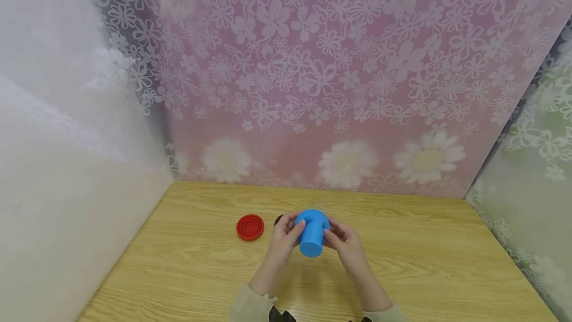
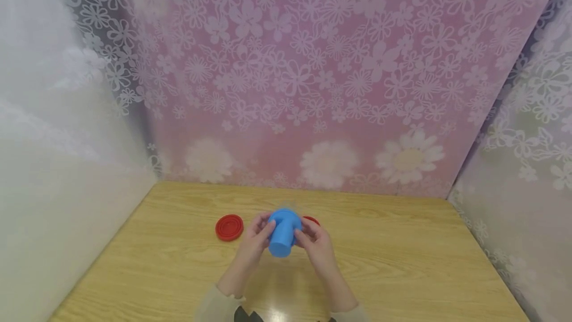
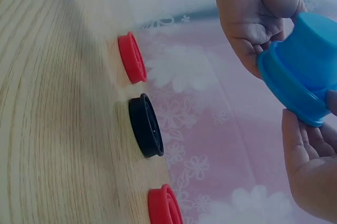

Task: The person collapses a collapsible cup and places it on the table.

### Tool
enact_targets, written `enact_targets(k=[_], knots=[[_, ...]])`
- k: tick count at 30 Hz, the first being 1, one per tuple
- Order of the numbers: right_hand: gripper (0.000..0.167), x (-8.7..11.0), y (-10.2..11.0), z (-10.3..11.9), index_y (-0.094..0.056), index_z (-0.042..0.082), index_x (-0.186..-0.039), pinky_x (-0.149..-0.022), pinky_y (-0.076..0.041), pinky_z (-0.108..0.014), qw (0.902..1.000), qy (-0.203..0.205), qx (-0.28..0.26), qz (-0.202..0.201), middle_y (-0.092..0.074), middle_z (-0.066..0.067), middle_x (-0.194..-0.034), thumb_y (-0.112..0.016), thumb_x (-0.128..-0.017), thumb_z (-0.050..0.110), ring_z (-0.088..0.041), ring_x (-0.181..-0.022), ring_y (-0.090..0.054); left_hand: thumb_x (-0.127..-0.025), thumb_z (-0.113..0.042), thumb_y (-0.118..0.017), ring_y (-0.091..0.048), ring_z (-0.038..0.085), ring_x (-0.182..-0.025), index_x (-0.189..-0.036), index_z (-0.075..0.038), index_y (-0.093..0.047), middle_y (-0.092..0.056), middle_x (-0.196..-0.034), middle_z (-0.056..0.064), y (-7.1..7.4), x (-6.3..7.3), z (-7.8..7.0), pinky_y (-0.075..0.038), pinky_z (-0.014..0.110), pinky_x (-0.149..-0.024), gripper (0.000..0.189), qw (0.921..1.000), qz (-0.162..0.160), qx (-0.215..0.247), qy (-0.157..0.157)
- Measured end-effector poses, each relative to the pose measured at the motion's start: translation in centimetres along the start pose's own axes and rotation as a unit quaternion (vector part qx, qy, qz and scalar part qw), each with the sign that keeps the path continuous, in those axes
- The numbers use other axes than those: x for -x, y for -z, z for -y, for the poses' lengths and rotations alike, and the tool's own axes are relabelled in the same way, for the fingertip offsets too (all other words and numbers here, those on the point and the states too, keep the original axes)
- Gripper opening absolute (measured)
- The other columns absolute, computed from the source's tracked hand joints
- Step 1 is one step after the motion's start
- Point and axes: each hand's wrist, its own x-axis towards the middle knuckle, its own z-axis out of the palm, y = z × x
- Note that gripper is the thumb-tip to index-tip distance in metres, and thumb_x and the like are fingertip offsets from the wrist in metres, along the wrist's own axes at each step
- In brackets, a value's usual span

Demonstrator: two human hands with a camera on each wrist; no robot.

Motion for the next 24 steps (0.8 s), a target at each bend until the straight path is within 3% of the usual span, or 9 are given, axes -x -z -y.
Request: enact_targets(k=[6, 14, 24], knots=[[0.035, 0.32, 0.22, 0.18, -0.05, -0.007, -0.119, -0.072, -0.05, -0.029, 0.9987, 0.011, 0.042, 0.025, -0.057, -0.019, -0.101, -0.055, -0.087, 0.006, -0.016, -0.085, -0.059, -0.089, -0.018, -0.054, -0.053, 0.026, -0.099, -0.119, 0.005, -0.045, -0.056, -0.108, 0.019, 0.4, 0.22, -0.57, -0.047, 0.039, -0.079, 0.039, 0.999, 0.029, -0.033, 0.006], [0.034, 0.04, -0.24, 0.23, -0.049, -0.005, -0.117, -0.079, -0.048, -0.031, 0.9996, -0.015, 0.007, 0.023, -0.057, -0.018, -0.105, -0.054, -0.088, 0.011, -0.018, -0.094, -0.057, -0.09, -0.018, -0.052, -0.055, 0.025, -0.096, -0.115, 0.007, -0.044, -0.057, -0.106, 0.019, 0.49, 0.24, -0.26, -0.048, 0.039, -0.077, 0.036, 0.9985, 0.039, -0.039, 0.002], [0.027, -0.14, -0.47, 0.43, -0.048, -0.01, -0.11, -0.074, -0.049, -0.03, 0.9982, -0.038, -0.034, 0.032, -0.058, -0.016, -0.098, -0.053, -0.088, 0.005, -0.019, -0.089, -0.059, -0.085, -0.028, -0.059, -0.054, 0.021, -0.089, -0.101, 0.005, -0.048, -0.058, -0.096, 0.013, 0.91, 0.07, 0.05, -0.046, 0.036, -0.079, 0.038, 0.9971, 0.069, -0.031, 0.011]])
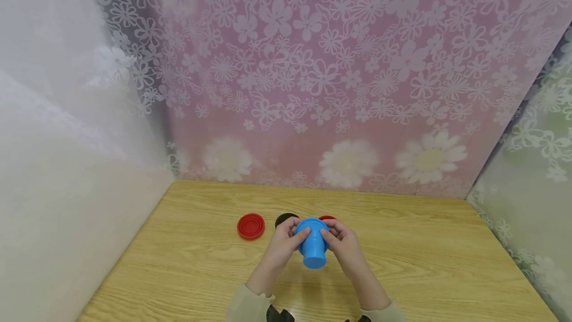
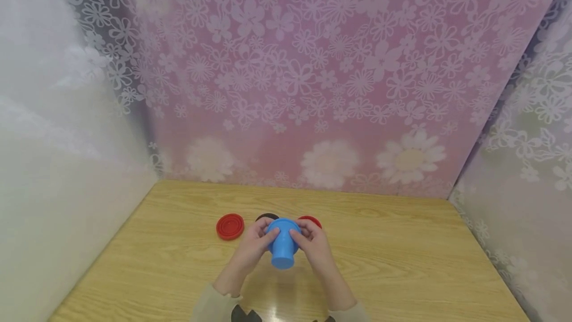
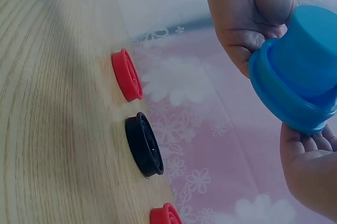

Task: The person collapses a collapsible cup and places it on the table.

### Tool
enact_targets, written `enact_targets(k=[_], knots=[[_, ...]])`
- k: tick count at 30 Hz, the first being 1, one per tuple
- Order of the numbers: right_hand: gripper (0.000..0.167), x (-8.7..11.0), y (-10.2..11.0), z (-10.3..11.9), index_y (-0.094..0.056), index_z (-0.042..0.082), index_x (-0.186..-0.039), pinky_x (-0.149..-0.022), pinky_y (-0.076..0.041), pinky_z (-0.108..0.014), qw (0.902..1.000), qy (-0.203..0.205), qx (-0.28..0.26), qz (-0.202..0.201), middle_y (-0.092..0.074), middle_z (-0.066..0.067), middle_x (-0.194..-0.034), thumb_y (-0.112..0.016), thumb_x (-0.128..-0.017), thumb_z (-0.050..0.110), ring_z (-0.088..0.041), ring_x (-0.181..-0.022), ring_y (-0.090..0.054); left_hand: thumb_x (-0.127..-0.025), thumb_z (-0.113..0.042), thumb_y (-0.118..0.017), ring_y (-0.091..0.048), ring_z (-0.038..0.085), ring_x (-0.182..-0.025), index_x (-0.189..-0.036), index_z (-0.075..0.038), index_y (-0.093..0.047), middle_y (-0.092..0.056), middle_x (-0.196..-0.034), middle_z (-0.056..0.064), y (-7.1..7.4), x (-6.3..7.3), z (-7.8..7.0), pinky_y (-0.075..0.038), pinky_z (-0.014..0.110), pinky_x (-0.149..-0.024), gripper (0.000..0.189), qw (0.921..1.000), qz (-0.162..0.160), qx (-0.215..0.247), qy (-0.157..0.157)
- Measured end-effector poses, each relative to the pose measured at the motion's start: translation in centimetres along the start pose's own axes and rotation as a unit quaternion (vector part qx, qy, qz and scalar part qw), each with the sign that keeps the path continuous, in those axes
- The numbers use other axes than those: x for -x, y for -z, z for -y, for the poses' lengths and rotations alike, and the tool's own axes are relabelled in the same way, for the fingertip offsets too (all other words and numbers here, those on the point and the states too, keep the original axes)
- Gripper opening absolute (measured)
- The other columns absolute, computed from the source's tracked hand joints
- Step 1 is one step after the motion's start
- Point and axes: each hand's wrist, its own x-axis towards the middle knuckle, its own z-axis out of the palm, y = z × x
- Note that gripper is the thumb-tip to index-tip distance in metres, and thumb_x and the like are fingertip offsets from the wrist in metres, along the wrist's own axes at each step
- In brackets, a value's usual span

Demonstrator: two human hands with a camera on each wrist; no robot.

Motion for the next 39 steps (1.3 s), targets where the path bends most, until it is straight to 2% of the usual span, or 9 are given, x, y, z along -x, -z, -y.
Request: enact_targets(k=[7, 9, 14, 17, 22, 25, 29, 34, 39], knots=[[0.024, 0.0, -0.1, 0.0, -0.053, -0.009, -0.103, -0.074, -0.049, -0.029, 0.9984, 0.009, 0.051, -0.023, -0.062, -0.015, -0.092, -0.057, -0.085, 0.007, -0.018, -0.084, -0.06, -0.087, -0.02, -0.056, -0.054, 0.021, -0.085, -0.099, 0.004, -0.051, -0.057, -0.093, 0.012, -0.4, 0.3, -0.7, -0.047, 0.037, -0.078, 0.027, 0.9963, -0.022, -0.082, -0.019], [0.023, 0.0, -0.2, 0.1, -0.055, -0.007, -0.102, -0.073, -0.049, -0.029, 0.9973, 0.015, 0.064, -0.033, -0.062, -0.015, -0.092, -0.059, -0.085, 0.008, -0.018, -0.083, -0.061, -0.088, -0.017, -0.055, -0.054, 0.021, -0.083, -0.098, 0.004, -0.052, -0.057, -0.092, 0.012, -0.8, 0.6, -1.7, -0.048, 0.038, -0.076, 0.024, 0.9914, -0.032, -0.123, -0.033], [0.025, 0.0, -0.4, -0.1, -0.057, -0.006, -0.103, -0.071, -0.05, -0.029, 0.9907, 0.026, 0.12, -0.059, -0.063, -0.017, -0.093, -0.06, -0.084, 0.009, -0.021, -0.085, -0.062, -0.089, -0.024, -0.053, -0.056, 0.018, -0.081, -0.099, 0.001, -0.054, -0.059, -0.092, 0.01, -0.7, 0.4, -1.2, -0.049, 0.034, -0.072, 0.027, 0.9754, -0.046, -0.208, -0.055], [0.025, 0.1, -0.5, -0.3, -0.058, -0.006, -0.103, -0.07, -0.051, -0.029, 0.9852, 0.037, 0.151, -0.072, -0.063, -0.017, -0.094, -0.061, -0.084, 0.01, -0.022, -0.085, -0.062, -0.089, -0.028, -0.053, -0.056, 0.015, -0.077, -0.099, -0.001, -0.054, -0.06, -0.09, 0.007, -0.4, 0.1, -0.1, -0.05, 0.029, -0.067, 0.029, 0.9705, -0.05, -0.228, -0.061], [0.02, 0.1, -0.6, -0.4, -0.06, -0.005, -0.098, -0.069, -0.051, -0.03, 0.973, 0.085, 0.195, -0.09, -0.064, -0.016, -0.091, -0.062, -0.082, 0.008, -0.021, -0.082, -0.063, -0.089, -0.022, -0.054, -0.054, 0.01, -0.063, -0.095, 0.0, -0.055, -0.059, -0.08, 0.005, -0.5, 0.0, -0.2, -0.048, 0.022, -0.055, 0.023, 0.9618, -0.061, -0.254, -0.08], [0.017, 0.0, -0.6, -0.3, -0.061, -0.005, -0.095, -0.069, -0.051, -0.031, 0.9658, 0.111, 0.212, -0.099, -0.064, -0.016, -0.089, -0.063, -0.082, 0.006, -0.022, -0.08, -0.063, -0.088, -0.019, -0.055, -0.052, 0.009, -0.06, -0.093, 0.0, -0.056, -0.057, -0.075, 0.003, -0.5, -0.1, -0.4, -0.047, 0.022, -0.054, 0.019, 0.9583, -0.067, -0.264, -0.088], [0.018, 0.0, -0.5, -0.2, -0.061, -0.005, -0.095, -0.069, -0.051, -0.031, 0.9654, 0.114, 0.213, -0.099, -0.064, -0.017, -0.089, -0.063, -0.082, 0.006, -0.024, -0.081, -0.063, -0.088, -0.015, -0.056, -0.054, 0.013, -0.068, -0.093, 0.001, -0.058, -0.06, -0.08, 0.006, -0.6, 0.0, -1.1, -0.049, 0.028, -0.063, 0.017, 0.9631, -0.06, -0.249, -0.083], [0.018, -0.1, -0.4, -0.4, -0.061, -0.005, -0.096, -0.069, -0.051, -0.032, 0.9697, 0.1, 0.201, -0.097, -0.064, -0.017, -0.089, -0.063, -0.081, 0.006, -0.024, -0.081, -0.063, -0.089, -0.012, -0.053, -0.058, 0.023, -0.083, -0.101, 0.005, -0.057, -0.061, -0.091, 0.013, -0.7, 0.6, -2.3, -0.049, 0.038, -0.074, 0.021, 0.9783, -0.021, -0.198, -0.056], [0.019, -0.1, -0.4, -0.5, -0.061, -0.004, -0.097, -0.069, -0.051, -0.032, 0.974, 0.08, 0.188, -0.098, -0.064, -0.016, -0.089, -0.063, -0.082, 0.008, -0.022, -0.08, -0.063, -0.091, -0.019, -0.051, -0.057, 0.023, -0.089, -0.107, 0.005, -0.055, -0.059, -0.098, 0.013, 0.2, 0.3, -1.1, -0.049, 0.037, -0.076, 0.03, 0.9946, 0.022, -0.1, -0.02]])
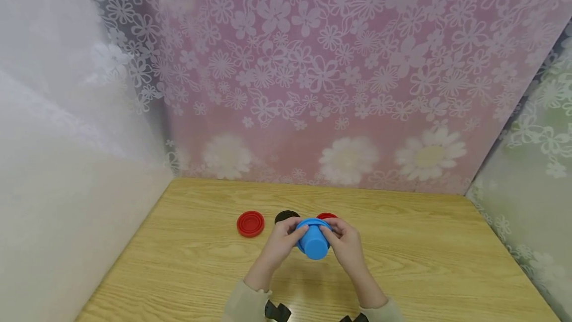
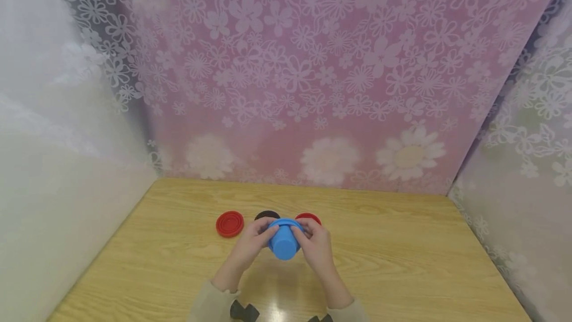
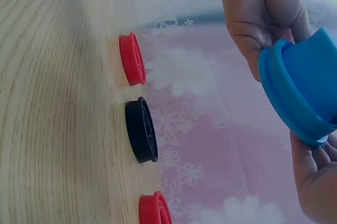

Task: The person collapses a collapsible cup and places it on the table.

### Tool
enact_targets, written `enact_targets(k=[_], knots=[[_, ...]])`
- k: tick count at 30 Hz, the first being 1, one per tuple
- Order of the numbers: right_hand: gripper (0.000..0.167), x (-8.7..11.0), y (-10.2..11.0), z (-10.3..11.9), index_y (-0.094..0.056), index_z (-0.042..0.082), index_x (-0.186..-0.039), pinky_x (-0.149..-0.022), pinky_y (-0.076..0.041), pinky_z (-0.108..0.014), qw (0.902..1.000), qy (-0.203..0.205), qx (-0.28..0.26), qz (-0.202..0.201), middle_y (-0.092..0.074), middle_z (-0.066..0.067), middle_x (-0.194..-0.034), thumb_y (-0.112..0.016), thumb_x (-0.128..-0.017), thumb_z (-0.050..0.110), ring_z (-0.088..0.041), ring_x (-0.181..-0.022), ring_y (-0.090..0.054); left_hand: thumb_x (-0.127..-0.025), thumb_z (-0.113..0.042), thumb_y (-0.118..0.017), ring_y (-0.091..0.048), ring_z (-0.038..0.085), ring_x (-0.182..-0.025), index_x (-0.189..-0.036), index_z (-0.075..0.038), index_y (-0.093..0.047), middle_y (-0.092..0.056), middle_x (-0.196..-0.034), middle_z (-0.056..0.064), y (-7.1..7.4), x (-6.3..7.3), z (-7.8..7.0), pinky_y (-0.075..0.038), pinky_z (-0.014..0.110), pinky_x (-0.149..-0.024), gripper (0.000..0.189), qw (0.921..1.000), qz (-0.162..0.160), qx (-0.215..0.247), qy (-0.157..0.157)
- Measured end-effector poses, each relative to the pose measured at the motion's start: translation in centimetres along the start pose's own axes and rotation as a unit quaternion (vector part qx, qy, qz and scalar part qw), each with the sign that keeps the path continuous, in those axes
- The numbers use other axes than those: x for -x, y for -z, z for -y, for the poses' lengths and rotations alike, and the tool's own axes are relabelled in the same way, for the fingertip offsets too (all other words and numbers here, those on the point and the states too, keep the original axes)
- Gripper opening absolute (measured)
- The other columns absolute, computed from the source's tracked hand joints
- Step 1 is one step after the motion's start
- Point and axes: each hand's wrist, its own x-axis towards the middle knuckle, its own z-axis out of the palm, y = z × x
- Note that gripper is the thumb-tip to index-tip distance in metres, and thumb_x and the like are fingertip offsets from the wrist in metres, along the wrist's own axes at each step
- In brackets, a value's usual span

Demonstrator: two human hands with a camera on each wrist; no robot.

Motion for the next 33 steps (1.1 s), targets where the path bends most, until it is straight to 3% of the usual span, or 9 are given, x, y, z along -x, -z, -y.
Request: enact_targets(k=[3, 6, 9, 14, 19, 26, 33], knots=[[0.02, 0.0, 0.2, 0.0, -0.061, -0.004, -0.097, -0.068, -0.051, -0.031, 0.9992, -0.027, -0.027, 0.008, -0.064, -0.015, -0.087, -0.062, -0.082, 0.01, -0.021, -0.078, -0.062, -0.09, -0.021, -0.051, -0.056, 0.025, -0.094, -0.111, 0.007, -0.052, -0.057, -0.103, 0.016, 0.3, -0.2, 0.8, -0.048, 0.038, -0.078, 0.035, 0.9979, 0.025, 0.06, 0.005], [0.02, -0.1, 0.4, 0.1, -0.06, -0.006, -0.096, -0.068, -0.051, -0.03, 0.995, -0.064, -0.072, 0.028, -0.063, -0.014, -0.085, -0.061, -0.084, 0.01, -0.02, -0.077, -0.061, -0.089, -0.02, -0.053, -0.056, 0.026, -0.096, -0.114, 0.009, -0.05, -0.056, -0.105, 0.017, 0.6, -0.3, 1.1, -0.047, 0.04, -0.08, 0.037, 0.995, 0.038, 0.092, 0.002], [0.023, -0.1, 0.6, 0.2, -0.056, -0.009, -0.096, -0.071, -0.05, -0.03, 0.9848, -0.099, -0.124, 0.072, -0.059, -0.013, -0.088, -0.057, -0.086, 0.011, -0.02, -0.079, -0.058, -0.088, -0.016, -0.055, -0.056, 0.024, -0.095, -0.114, 0.01, -0.05, -0.057, -0.105, 0.016, 0.7, -0.2, 0.8, -0.046, 0.039, -0.082, 0.037, 0.9939, 0.035, 0.104, 0.01], [0.027, -0.2, 0.8, 0.6, -0.046, -0.012, -0.098, -0.076, -0.046, -0.03, 0.9597, -0.128, -0.203, 0.146, -0.05, -0.012, -0.094, -0.052, -0.089, 0.013, -0.022, -0.086, -0.051, -0.087, -0.011, -0.057, -0.056, 0.021, -0.092, -0.113, 0.01, -0.051, -0.058, -0.104, 0.015, 0.6, -0.2, 0.4, -0.045, 0.038, -0.083, 0.034, 0.9936, 0.016, 0.109, 0.028], [0.018, -0.2, 0.7, 0.9, -0.047, -0.006, -0.096, -0.077, -0.045, -0.028, 0.9477, -0.151, -0.238, 0.149, -0.049, -0.01, -0.094, -0.053, -0.088, 0.009, -0.02, -0.087, -0.05, -0.084, -0.006, -0.059, -0.057, 0.021, -0.09, -0.11, 0.01, -0.052, -0.058, -0.1, 0.013, 0.4, -0.2, 0.4, -0.046, 0.036, -0.082, 0.031, 0.994, -0.003, 0.104, 0.035], [0.011, -0.2, 0.7, 1.1, -0.05, -0.002, -0.091, -0.079, -0.043, -0.03, 0.9449, -0.151, -0.254, 0.141, -0.05, -0.009, -0.09, -0.056, -0.085, 0.005, -0.021, -0.085, -0.05, -0.081, -0.003, -0.061, -0.054, 0.02, -0.09, -0.108, 0.011, -0.053, -0.057, -0.097, 0.011, 0.1, -0.2, 0.4, -0.045, 0.036, -0.082, 0.031, 0.9938, -0.025, 0.106, 0.023], [0.012, -0.2, 0.5, 1.1, -0.049, -0.006, -0.091, -0.076, -0.044, -0.029, 0.9574, -0.136, -0.226, 0.117, -0.051, -0.009, -0.086, -0.055, -0.083, -0.001, -0.021, -0.082, -0.05, -0.08, 0.002, -0.061, -0.055, 0.021, -0.089, -0.107, 0.012, -0.054, -0.056, -0.097, 0.013, -0.1, -0.3, 0.5, -0.047, 0.037, -0.08, 0.029, 0.9965, -0.042, 0.072, 0.009]])
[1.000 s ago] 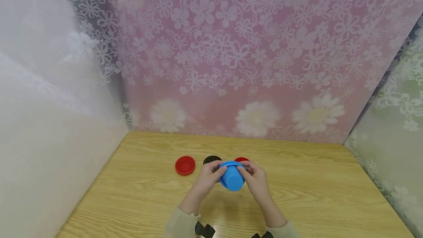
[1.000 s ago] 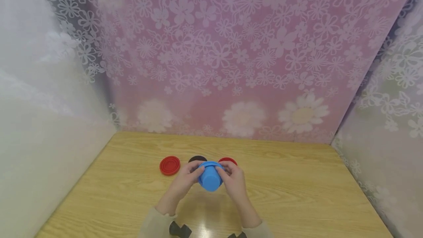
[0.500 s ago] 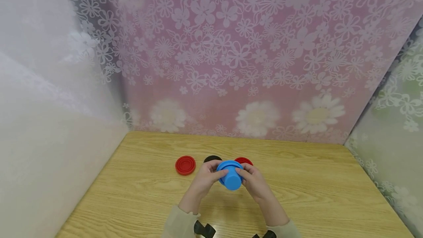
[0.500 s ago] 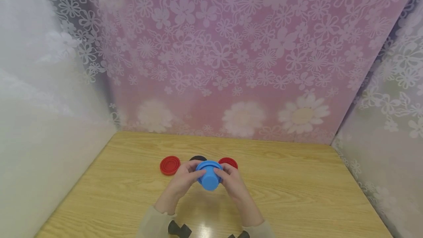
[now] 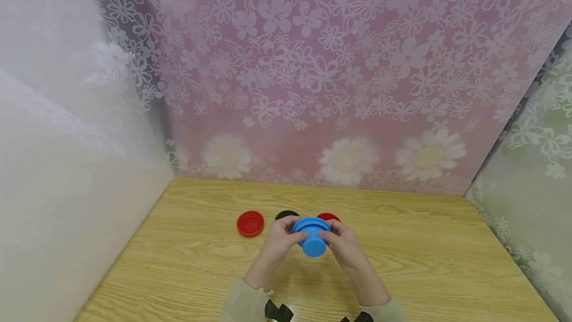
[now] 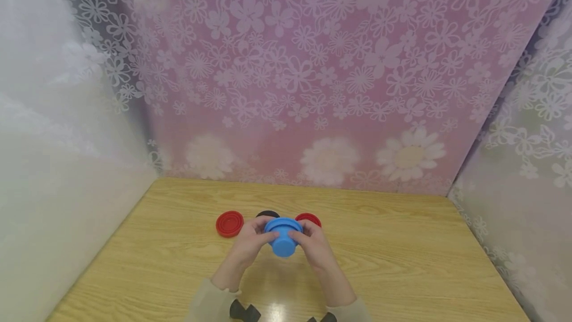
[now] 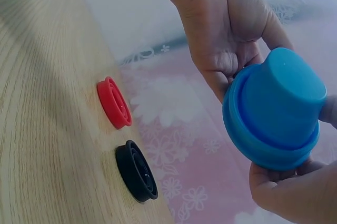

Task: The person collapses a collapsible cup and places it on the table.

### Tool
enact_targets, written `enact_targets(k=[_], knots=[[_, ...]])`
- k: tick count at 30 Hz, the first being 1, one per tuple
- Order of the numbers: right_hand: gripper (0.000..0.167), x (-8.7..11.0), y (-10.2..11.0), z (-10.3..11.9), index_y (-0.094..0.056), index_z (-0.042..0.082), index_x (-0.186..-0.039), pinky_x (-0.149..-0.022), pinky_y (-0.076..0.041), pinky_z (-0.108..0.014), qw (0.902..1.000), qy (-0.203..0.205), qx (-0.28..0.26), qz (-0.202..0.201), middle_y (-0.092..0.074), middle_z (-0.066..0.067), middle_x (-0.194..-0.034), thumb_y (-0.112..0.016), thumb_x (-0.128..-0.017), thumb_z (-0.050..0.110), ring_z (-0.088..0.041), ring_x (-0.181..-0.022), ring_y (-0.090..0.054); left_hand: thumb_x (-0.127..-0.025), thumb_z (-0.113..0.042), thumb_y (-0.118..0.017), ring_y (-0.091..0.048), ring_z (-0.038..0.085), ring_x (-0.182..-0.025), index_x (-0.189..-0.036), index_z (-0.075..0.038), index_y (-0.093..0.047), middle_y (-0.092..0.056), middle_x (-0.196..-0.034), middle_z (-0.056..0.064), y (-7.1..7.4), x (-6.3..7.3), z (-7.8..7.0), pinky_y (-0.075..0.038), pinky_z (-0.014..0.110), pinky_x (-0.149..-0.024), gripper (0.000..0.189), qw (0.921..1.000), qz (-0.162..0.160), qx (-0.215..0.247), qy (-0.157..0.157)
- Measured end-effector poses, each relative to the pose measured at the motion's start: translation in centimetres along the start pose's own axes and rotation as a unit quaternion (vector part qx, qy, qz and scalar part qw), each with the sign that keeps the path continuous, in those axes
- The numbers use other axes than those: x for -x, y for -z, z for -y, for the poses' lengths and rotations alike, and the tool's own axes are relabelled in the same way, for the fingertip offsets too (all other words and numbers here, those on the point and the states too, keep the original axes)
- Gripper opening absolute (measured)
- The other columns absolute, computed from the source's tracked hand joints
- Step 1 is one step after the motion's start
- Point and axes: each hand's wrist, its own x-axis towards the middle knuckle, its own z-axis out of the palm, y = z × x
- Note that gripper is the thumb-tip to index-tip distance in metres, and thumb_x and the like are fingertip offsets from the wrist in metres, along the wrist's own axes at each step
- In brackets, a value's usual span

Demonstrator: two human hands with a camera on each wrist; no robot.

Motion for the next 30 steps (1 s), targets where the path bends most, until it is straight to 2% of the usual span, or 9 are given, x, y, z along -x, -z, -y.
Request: enact_targets(k=[3, 6, 8, 13, 15, 19, 22, 26, 30], knots=[[0.012, -0.1, -0.2, -0.1, -0.049, -0.008, -0.091, -0.074, -0.044, -0.029, 0.9997, 0.004, 0.014, -0.021, -0.051, -0.01, -0.086, -0.054, -0.082, -0.004, -0.021, -0.081, -0.05, -0.08, 0.004, -0.059, -0.055, 0.023, -0.089, -0.106, 0.011, -0.055, -0.057, -0.097, 0.014, 0.0, -0.1, 0.1, -0.047, 0.038, -0.079, 0.027, 0.9999, 0.001, -0.013, -0.007], [0.013, -0.2, -0.2, -0.3, -0.051, -0.011, -0.092, -0.072, -0.045, -0.028, 0.9983, 0.019, 0.04, -0.039, -0.052, -0.011, -0.086, -0.056, -0.082, -0.004, -0.021, -0.079, -0.05, -0.08, 0.004, -0.059, -0.056, 0.022, -0.087, -0.105, 0.01, -0.056, -0.057, -0.095, 0.014, 0.1, -0.1, 0.1, -0.048, 0.036, -0.076, 0.026, 0.9986, 0.004, -0.045, -0.026], [0.015, -0.2, -0.1, -0.4, -0.053, -0.011, -0.094, -0.071, -0.046, -0.028, 0.9963, 0.029, 0.066, -0.048, -0.053, -0.012, -0.087, -0.057, -0.082, -0.003, -0.021, -0.079, -0.051, -0.081, 0.002, -0.06, -0.057, 0.021, -0.085, -0.104, 0.009, -0.057, -0.058, -0.095, 0.014, 0.0, 0.2, -0.5, -0.049, 0.034, -0.075, 0.025, 0.9969, 0.003, -0.072, -0.033], [0.017, -0.2, 0.1, -0.4, -0.057, -0.008, -0.095, -0.069, -0.049, -0.028, 0.9892, 0.036, 0.126, -0.066, -0.057, -0.013, -0.089, -0.061, -0.081, 0.002, -0.021, -0.078, -0.056, -0.082, -0.001, -0.06, -0.057, 0.019, -0.08, -0.102, 0.007, -0.057, -0.059, -0.092, 0.013, -0.6, 0.9, -2.0, -0.05, 0.031, -0.071, 0.022, 0.9859, -0.008, -0.157, -0.057], [0.018, -0.1, 0.2, -0.4, -0.058, -0.007, -0.095, -0.069, -0.05, -0.029, 0.9871, 0.036, 0.14, -0.069, -0.058, -0.012, -0.089, -0.062, -0.081, 0.005, -0.021, -0.079, -0.057, -0.082, -0.002, -0.06, -0.057, 0.019, -0.079, -0.102, 0.007, -0.057, -0.059, -0.092, 0.013, -0.6, 0.8, -1.5, -0.05, 0.03, -0.07, 0.022, 0.9809, -0.013, -0.18, -0.071], [0.023, 0.1, 0.5, -0.4, -0.058, -0.007, -0.1, -0.072, -0.05, -0.03, 0.9876, 0.038, 0.142, -0.055, -0.058, -0.013, -0.092, -0.06, -0.084, 0.009, -0.022, -0.082, -0.057, -0.083, -0.007, -0.061, -0.056, 0.017, -0.081, -0.103, 0.004, -0.058, -0.058, -0.094, 0.01, -0.3, 0.3, 0.2, -0.049, 0.028, -0.071, 0.023, 0.9736, -0.023, -0.208, -0.091], [0.027, 0.1, 0.8, -0.5, -0.054, -0.01, -0.108, -0.076, -0.049, -0.032, 0.9918, 0.04, 0.118, -0.028, -0.057, -0.016, -0.098, -0.055, -0.087, 0.009, -0.021, -0.087, -0.058, -0.084, -0.011, -0.061, -0.056, 0.016, -0.083, -0.103, 0.001, -0.06, -0.058, -0.095, 0.008, -0.1, -0.1, 0.9, -0.049, 0.027, -0.072, 0.022, 0.97, -0.03, -0.216, -0.108], [0.032, 0.0, 1.3, -0.7, -0.048, -0.013, -0.115, -0.081, -0.046, -0.035, 0.9958, 0.041, 0.081, 0.005, -0.054, -0.019, -0.105, -0.05, -0.09, 0.006, -0.018, -0.092, -0.058, -0.084, -0.011, -0.06, -0.056, 0.016, -0.084, -0.104, 0.0, -0.06, -0.058, -0.096, 0.008, 0.1, -0.3, 1.1, -0.049, 0.027, -0.073, 0.022, 0.9705, -0.034, -0.209, -0.115], [0.034, -0.1, 1.6, -0.9, -0.048, -0.013, -0.115, -0.079, -0.047, -0.035, 0.9948, 0.052, 0.086, 0.017, -0.056, -0.019, -0.104, -0.053, -0.088, 0.007, -0.017, -0.091, -0.059, -0.085, -0.015, -0.06, -0.056, 0.016, -0.085, -0.105, 0.0, -0.059, -0.058, -0.097, 0.007, 0.2, -0.2, 1.1, -0.049, 0.027, -0.073, 0.025, 0.9748, -0.033, -0.198, -0.097]])
